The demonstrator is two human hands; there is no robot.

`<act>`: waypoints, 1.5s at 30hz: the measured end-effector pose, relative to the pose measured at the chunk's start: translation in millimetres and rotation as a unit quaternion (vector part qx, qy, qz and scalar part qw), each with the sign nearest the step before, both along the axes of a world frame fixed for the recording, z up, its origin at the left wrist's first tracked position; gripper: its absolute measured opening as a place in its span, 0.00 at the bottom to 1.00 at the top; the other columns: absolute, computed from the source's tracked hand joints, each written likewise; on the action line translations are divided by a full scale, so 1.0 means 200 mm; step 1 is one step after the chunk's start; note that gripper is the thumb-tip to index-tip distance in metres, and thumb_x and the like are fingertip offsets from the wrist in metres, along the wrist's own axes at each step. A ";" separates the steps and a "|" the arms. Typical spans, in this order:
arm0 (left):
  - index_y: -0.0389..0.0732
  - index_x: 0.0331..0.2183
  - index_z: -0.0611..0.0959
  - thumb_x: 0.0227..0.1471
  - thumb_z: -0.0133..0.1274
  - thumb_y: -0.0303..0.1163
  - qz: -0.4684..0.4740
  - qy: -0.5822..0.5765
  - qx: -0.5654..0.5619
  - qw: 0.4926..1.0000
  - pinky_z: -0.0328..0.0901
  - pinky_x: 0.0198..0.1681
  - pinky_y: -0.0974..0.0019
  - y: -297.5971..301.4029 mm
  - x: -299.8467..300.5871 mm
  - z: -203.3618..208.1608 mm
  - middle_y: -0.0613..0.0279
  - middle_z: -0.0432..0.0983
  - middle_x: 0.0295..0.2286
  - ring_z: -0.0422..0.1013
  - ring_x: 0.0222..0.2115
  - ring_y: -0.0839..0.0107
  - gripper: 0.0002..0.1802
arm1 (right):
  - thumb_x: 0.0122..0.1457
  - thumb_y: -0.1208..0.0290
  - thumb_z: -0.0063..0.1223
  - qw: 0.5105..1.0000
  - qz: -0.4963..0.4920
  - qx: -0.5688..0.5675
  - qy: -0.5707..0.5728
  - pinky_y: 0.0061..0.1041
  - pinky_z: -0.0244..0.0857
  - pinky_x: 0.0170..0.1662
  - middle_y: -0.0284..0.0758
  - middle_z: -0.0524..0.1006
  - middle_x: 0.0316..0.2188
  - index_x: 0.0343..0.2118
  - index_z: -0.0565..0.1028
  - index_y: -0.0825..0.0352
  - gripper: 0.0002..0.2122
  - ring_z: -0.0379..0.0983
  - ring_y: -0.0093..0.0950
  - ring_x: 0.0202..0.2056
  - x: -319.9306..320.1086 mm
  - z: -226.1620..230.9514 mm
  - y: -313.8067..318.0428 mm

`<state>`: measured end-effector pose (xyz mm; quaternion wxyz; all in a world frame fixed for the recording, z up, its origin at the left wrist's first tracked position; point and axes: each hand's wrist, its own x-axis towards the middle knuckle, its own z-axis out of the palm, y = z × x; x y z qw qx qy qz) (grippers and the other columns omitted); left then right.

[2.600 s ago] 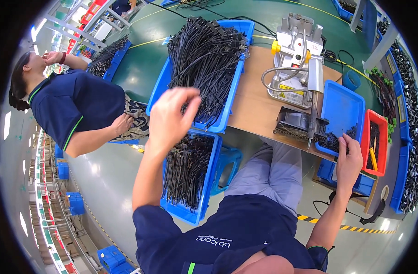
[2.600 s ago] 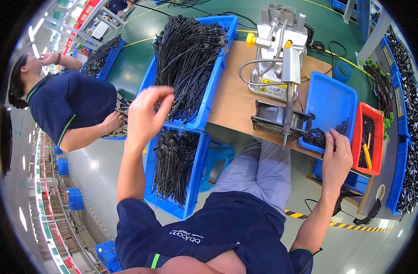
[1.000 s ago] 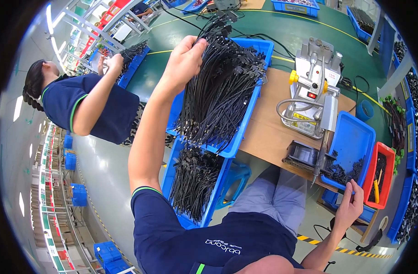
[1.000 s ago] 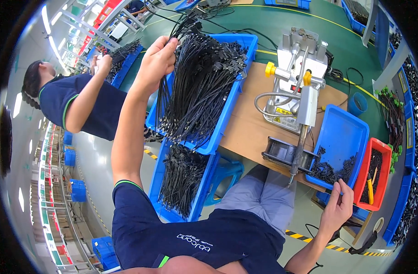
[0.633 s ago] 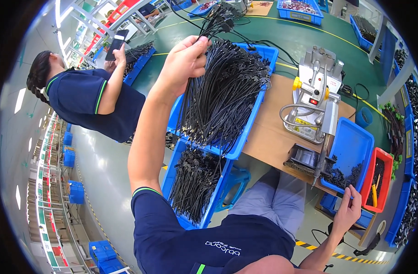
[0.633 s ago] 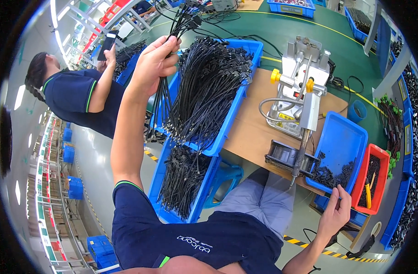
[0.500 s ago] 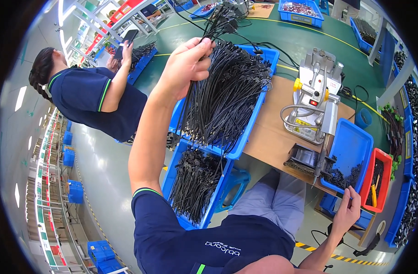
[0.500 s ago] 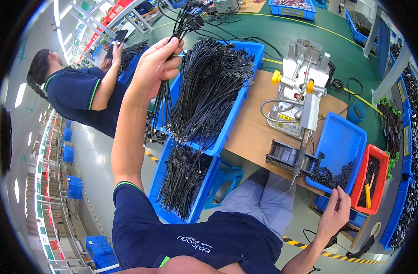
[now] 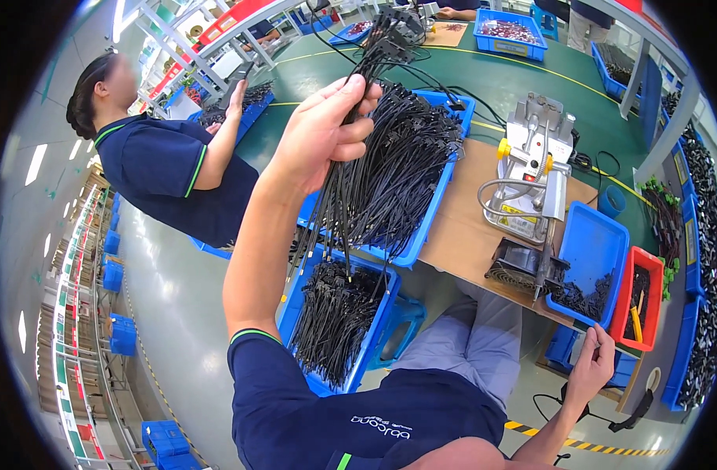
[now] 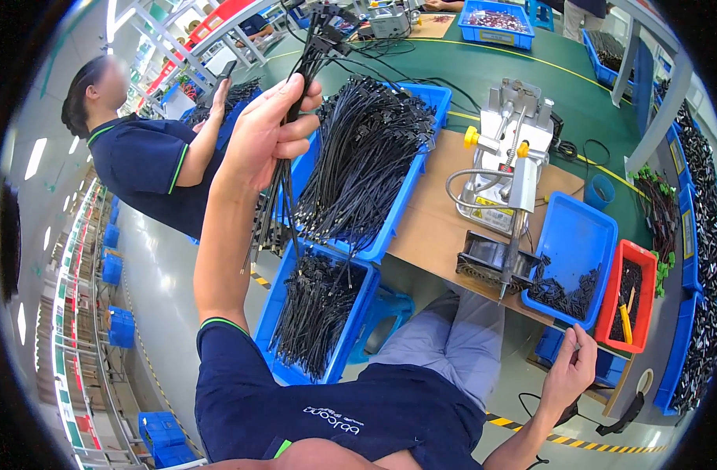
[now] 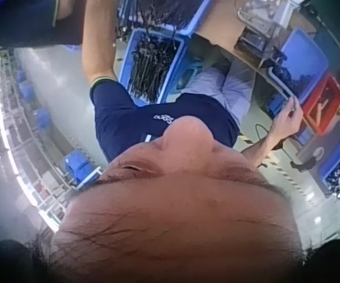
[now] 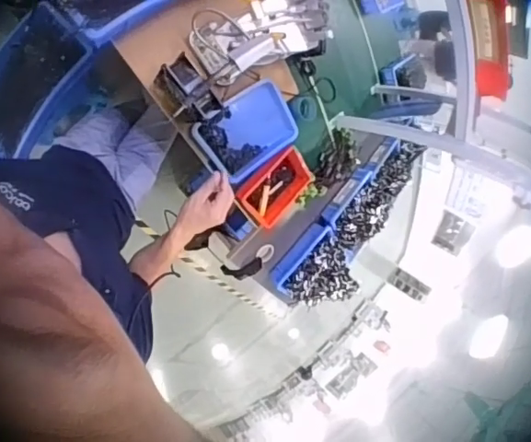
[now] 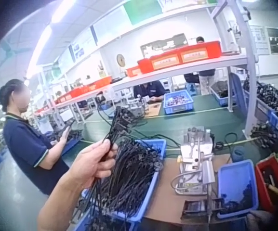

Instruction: The person assembles electronic cable harnesses and connectors by hand at a factory workstation, taking components from plastic bins and inspecting them.

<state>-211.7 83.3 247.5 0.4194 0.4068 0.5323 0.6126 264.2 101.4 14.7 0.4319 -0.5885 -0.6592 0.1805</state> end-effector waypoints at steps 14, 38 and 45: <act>0.38 0.42 0.74 0.71 0.43 0.42 -0.008 -0.007 0.006 1.000 0.41 0.15 0.82 -0.18 0.08 0.06 0.73 0.63 0.31 0.49 0.18 0.89 0.16 | 0.67 0.74 0.57 0.999 0.022 0.028 0.010 0.15 0.53 0.28 0.26 0.77 0.33 0.45 0.80 0.72 0.08 0.58 0.13 0.27 0.06 -0.03 -0.11; 0.42 0.41 0.75 0.71 0.44 0.43 0.303 -0.226 -0.188 0.907 0.42 0.15 0.80 -1.48 -0.44 -1.27 0.77 0.60 0.22 0.49 0.15 0.88 0.14 | 0.65 0.75 0.59 0.977 0.177 -0.106 -0.045 0.15 0.60 0.31 0.30 0.80 0.35 0.43 0.81 0.72 0.08 0.67 0.15 0.29 -0.29 -0.27 -0.20; 0.34 0.42 0.82 0.60 0.55 0.41 0.132 0.397 -0.399 0.816 0.68 0.50 0.51 -1.59 -0.52 -1.95 0.44 0.80 0.40 0.75 0.44 0.48 0.19 | 0.65 0.76 0.60 0.977 0.174 -0.125 -0.016 0.16 0.64 0.32 0.33 0.81 0.36 0.42 0.81 0.72 0.06 0.71 0.17 0.30 -0.37 -0.26 -0.24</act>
